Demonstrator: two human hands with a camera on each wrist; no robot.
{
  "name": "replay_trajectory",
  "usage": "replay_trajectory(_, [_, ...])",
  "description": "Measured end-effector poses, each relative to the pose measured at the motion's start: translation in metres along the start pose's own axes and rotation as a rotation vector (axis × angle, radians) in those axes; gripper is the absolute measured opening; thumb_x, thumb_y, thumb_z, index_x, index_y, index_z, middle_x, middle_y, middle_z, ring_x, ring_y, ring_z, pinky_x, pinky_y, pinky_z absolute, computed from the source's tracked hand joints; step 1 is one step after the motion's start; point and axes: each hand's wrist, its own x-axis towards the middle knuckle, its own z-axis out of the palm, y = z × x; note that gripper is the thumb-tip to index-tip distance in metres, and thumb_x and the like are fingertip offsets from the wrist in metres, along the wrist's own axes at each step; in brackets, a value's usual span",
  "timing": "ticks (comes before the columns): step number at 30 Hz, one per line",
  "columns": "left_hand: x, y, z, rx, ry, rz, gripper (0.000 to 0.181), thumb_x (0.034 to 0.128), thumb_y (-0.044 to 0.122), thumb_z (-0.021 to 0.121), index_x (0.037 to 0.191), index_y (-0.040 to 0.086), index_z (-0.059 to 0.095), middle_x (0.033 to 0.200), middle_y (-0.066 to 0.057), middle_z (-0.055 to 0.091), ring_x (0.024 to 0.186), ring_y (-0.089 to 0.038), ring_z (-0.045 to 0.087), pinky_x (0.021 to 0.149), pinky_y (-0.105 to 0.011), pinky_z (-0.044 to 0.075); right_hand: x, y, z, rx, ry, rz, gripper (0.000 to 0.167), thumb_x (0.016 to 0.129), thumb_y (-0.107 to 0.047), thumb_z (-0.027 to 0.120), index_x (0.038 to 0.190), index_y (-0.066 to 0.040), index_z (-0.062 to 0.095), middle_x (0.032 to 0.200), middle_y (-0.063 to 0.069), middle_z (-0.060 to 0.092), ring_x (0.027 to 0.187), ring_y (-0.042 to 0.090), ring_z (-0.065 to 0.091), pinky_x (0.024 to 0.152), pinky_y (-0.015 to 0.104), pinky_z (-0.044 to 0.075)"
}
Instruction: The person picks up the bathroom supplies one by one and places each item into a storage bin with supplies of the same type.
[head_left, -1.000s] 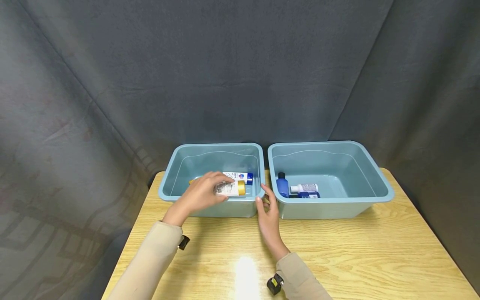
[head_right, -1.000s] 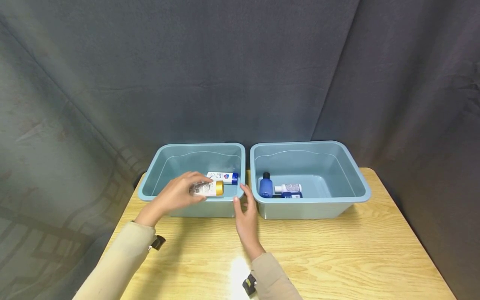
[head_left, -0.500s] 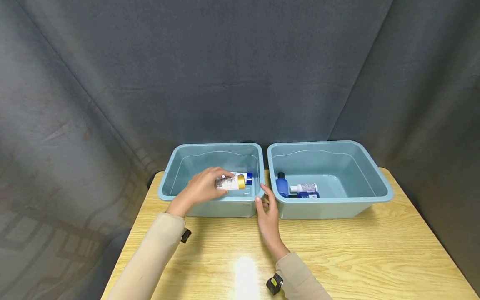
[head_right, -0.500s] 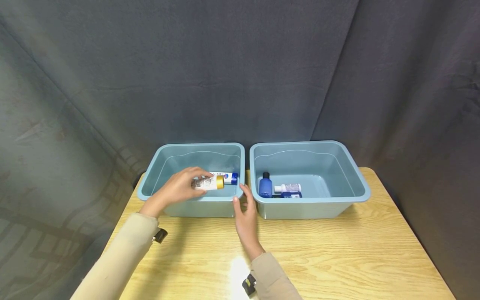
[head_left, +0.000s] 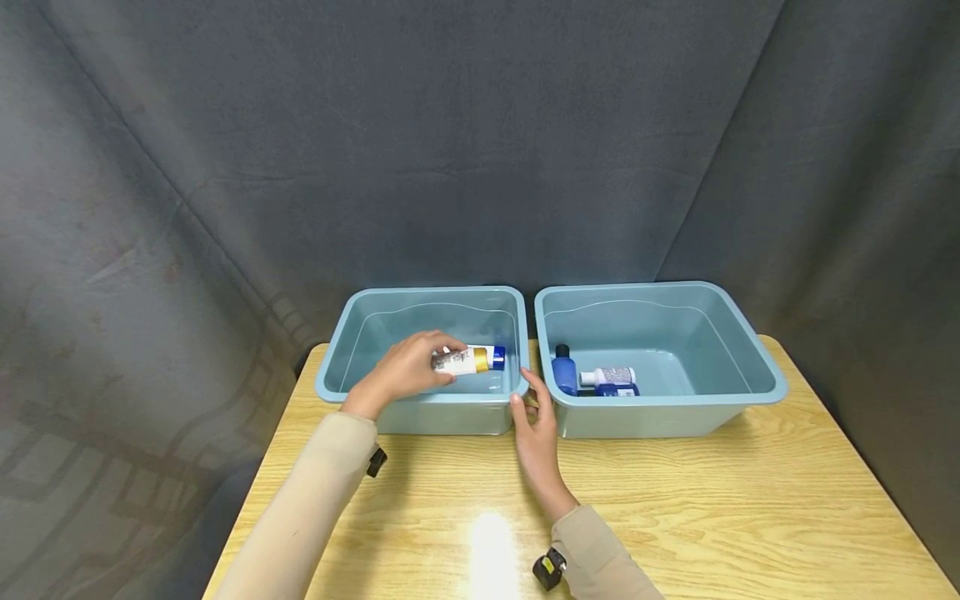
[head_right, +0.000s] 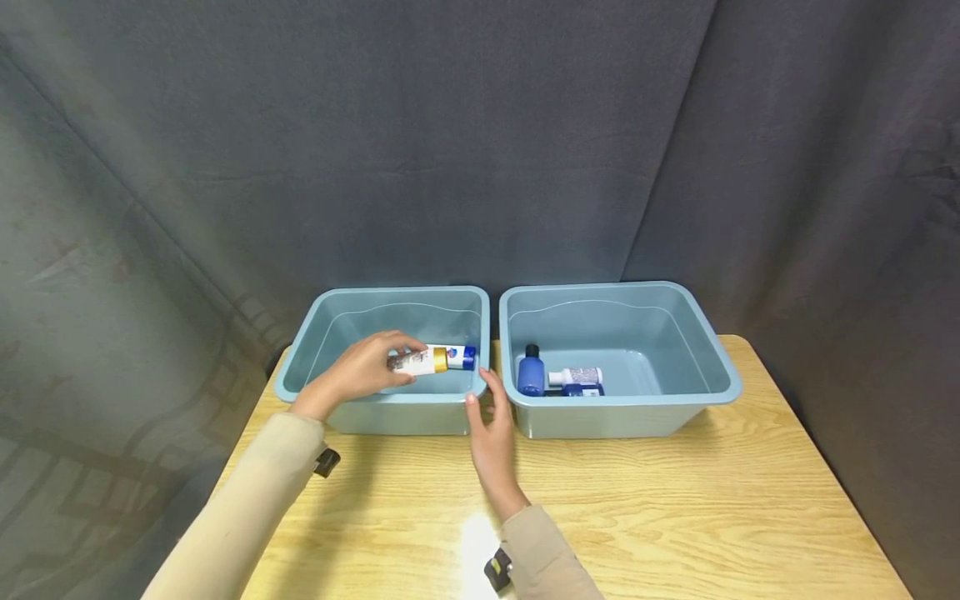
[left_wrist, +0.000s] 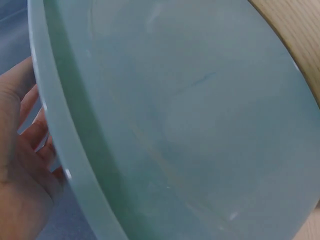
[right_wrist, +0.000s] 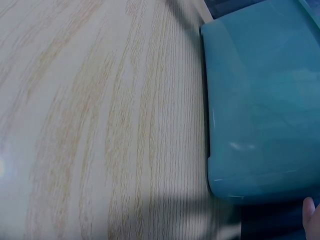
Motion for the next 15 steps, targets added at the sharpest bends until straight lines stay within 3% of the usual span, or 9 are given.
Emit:
replay_trajectory(4, [0.002,-0.003,0.002,-0.005,-0.022,-0.017,0.045,0.0805,0.018,0.083,0.123,0.020,0.070,0.119,0.001,0.066,0.095,-0.016,0.058,0.080,-0.035,0.050,0.000,-0.002,0.000,0.001,-0.005,0.029,0.042,0.103,-0.012,0.054,0.143,-0.019,0.049,0.130,0.007,0.050,0.109,0.031,0.047,0.092,0.034,0.044])
replay_trajectory(8, [0.005,-0.005,0.004,0.002,-0.038,-0.024,0.044,0.0802,0.018,0.083,0.123,0.018,0.070,0.117,0.001,0.066,0.096,-0.016,0.058,0.081,-0.036,0.050,0.001,-0.003,0.000,0.002,-0.007,0.059,0.044,0.102,-0.007,0.054,0.145,-0.013,0.047,0.130,0.010,0.049,0.105,0.028,0.048,0.089,0.032,0.045])
replay_trajectory(15, [0.012,-0.005,0.005,0.017,-0.076,-0.029,0.044,0.0803,0.018,0.083,0.123,0.018,0.070,0.112,0.001,0.067,0.096,-0.016,0.060,0.083,-0.037,0.050,0.002,-0.002,0.001,-0.017,0.013,0.030,0.044,0.101,-0.005,0.054,0.144,-0.006,0.046,0.132,0.011,0.050,0.104,0.024,0.049,0.089,0.030,0.045])
